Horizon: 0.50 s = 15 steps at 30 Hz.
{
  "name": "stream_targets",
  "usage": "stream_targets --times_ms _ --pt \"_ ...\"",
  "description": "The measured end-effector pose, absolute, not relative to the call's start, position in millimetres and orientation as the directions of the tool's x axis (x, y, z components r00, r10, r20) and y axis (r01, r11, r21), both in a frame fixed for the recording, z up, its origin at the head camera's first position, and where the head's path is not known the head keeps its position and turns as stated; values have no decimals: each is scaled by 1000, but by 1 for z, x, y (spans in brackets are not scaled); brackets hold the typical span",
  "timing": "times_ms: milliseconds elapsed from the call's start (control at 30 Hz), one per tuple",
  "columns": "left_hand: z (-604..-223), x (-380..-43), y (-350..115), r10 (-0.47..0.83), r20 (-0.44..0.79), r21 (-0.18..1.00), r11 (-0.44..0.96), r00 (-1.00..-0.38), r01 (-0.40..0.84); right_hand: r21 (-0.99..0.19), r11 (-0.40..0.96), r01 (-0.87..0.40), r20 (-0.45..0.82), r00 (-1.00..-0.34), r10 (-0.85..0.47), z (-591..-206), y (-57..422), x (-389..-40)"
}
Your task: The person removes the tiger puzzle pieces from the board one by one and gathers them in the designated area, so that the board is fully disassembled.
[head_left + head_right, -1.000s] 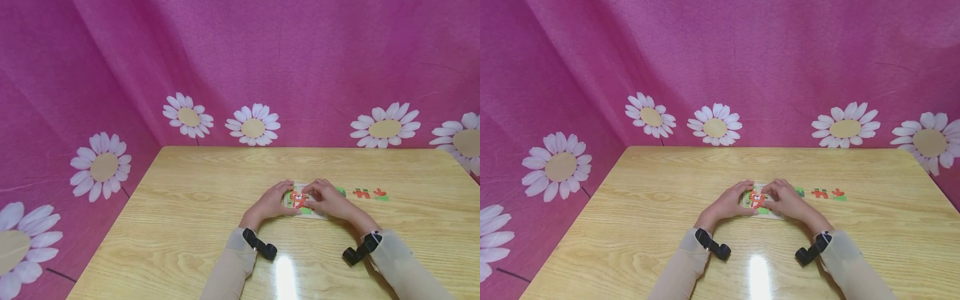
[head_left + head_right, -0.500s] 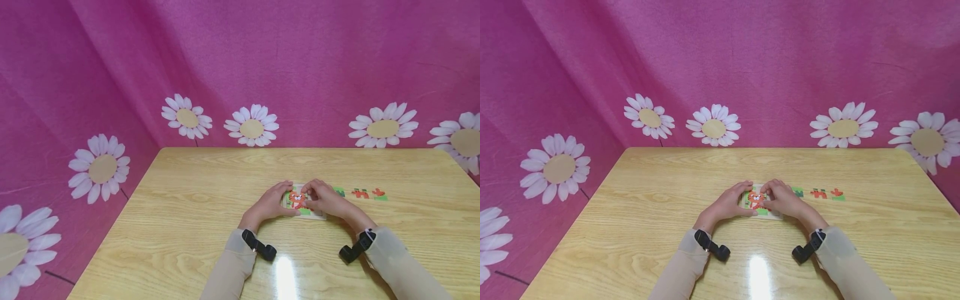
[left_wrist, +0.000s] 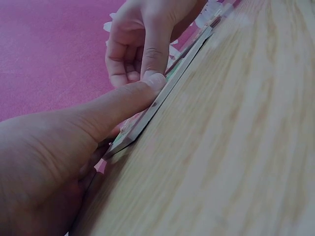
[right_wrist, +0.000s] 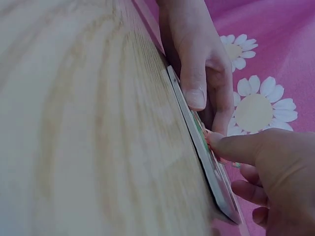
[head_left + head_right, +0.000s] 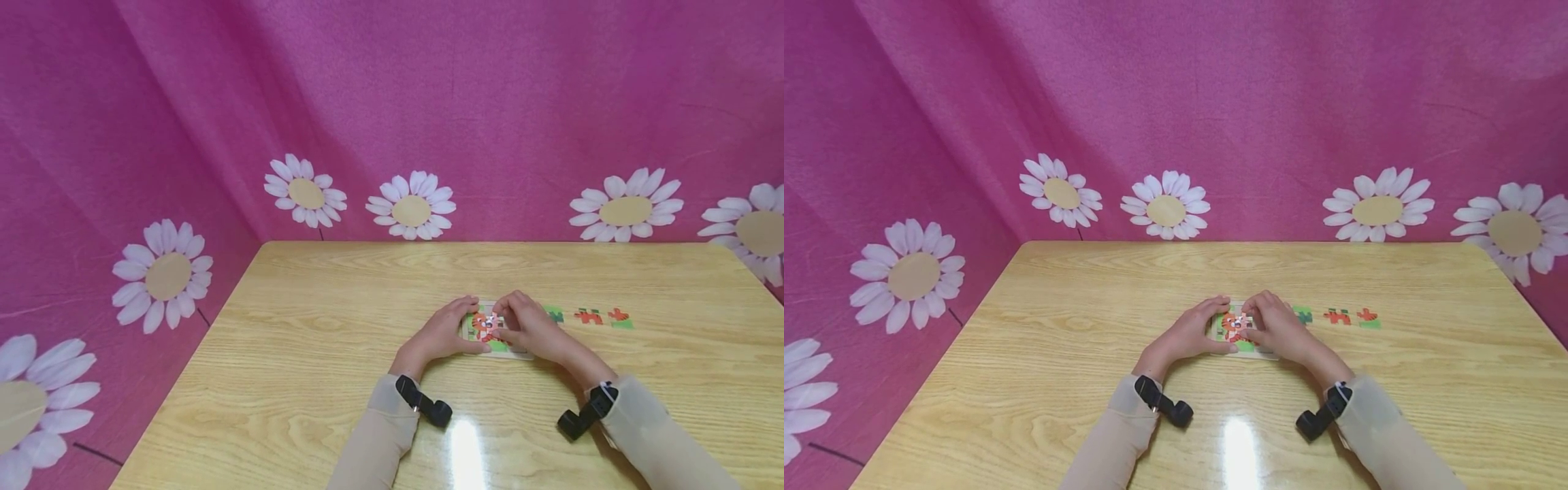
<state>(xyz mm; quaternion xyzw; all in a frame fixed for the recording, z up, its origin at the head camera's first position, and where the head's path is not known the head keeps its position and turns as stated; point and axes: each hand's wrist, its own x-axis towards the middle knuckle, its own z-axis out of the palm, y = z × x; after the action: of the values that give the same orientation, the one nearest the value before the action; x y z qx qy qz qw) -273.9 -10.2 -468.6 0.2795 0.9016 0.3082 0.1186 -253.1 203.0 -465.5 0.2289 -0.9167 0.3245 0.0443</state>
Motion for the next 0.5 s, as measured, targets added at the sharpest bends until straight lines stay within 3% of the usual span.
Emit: stream_targets --times_ms 333,500 --pt "-469 -274 -10 583 -20 629 639 -812 443 -498 686 -531 375 -845 -381 -472 201 -244" --pt "-470 -274 -9 576 -28 626 648 -817 435 -526 645 -555 412 -829 -377 -476 202 -241"
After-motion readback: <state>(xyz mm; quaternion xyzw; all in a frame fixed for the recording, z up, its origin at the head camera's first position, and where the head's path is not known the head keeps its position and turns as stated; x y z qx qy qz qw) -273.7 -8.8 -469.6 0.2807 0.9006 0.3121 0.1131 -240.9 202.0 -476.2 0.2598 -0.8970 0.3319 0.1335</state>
